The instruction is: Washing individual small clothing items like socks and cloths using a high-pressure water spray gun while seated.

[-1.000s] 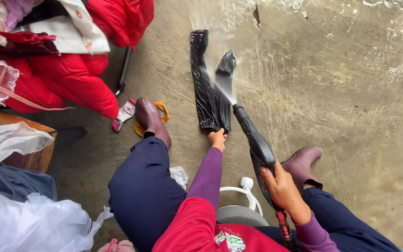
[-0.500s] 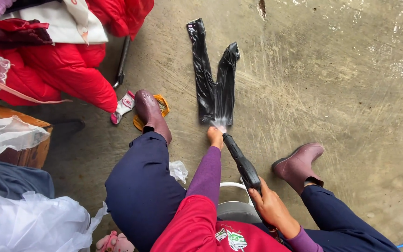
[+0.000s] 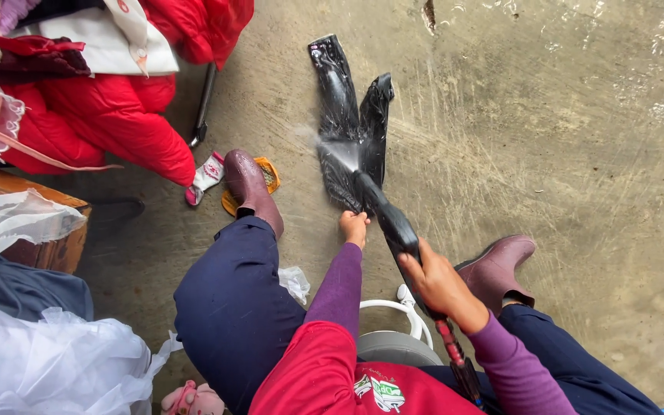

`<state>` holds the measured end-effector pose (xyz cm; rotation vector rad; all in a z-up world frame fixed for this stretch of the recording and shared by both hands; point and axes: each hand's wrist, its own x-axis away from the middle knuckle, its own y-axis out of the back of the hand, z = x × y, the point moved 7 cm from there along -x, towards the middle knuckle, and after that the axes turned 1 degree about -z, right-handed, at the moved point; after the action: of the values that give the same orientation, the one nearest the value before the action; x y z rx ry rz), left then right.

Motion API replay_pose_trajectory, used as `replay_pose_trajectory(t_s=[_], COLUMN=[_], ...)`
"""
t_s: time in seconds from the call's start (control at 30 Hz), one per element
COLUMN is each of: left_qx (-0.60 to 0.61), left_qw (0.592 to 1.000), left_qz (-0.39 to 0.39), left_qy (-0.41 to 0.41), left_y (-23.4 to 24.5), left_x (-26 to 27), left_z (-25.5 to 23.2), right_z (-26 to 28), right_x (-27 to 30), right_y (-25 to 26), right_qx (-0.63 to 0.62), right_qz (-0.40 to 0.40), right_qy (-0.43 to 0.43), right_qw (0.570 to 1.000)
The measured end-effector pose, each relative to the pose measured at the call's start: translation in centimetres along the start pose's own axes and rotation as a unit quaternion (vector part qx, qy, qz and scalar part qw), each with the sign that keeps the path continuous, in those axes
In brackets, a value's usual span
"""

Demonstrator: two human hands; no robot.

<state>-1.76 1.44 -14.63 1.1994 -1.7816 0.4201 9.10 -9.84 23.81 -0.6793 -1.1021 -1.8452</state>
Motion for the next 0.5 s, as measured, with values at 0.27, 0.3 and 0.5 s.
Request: replay_pose_trajectory(t_s=[0.27,0.3,0.5], left_qx=[-0.087,-0.08,-0.153], left_qw=[0.994,0.993,0.973], left_qz=[0.05,0.065,0.135], left_qy=[0.049,0.062,0.11], left_y=[0.7,0.6,0.5], left_x=[2.5,2.9,5.0], left_z=[0.6,1.4,5.0], right_z=[0.6,-0.4,-6.1], right_x=[2.6,3.5,2.7], right_y=[3.4,2.7,0.9], right_qx=[-0.038,-0.022,-0.004], right_qz=[-0.066,-0.056,-0.039], right_qy=[0.001,-0.011,-0.063], right_qw=[0.997,0.998,0.997])
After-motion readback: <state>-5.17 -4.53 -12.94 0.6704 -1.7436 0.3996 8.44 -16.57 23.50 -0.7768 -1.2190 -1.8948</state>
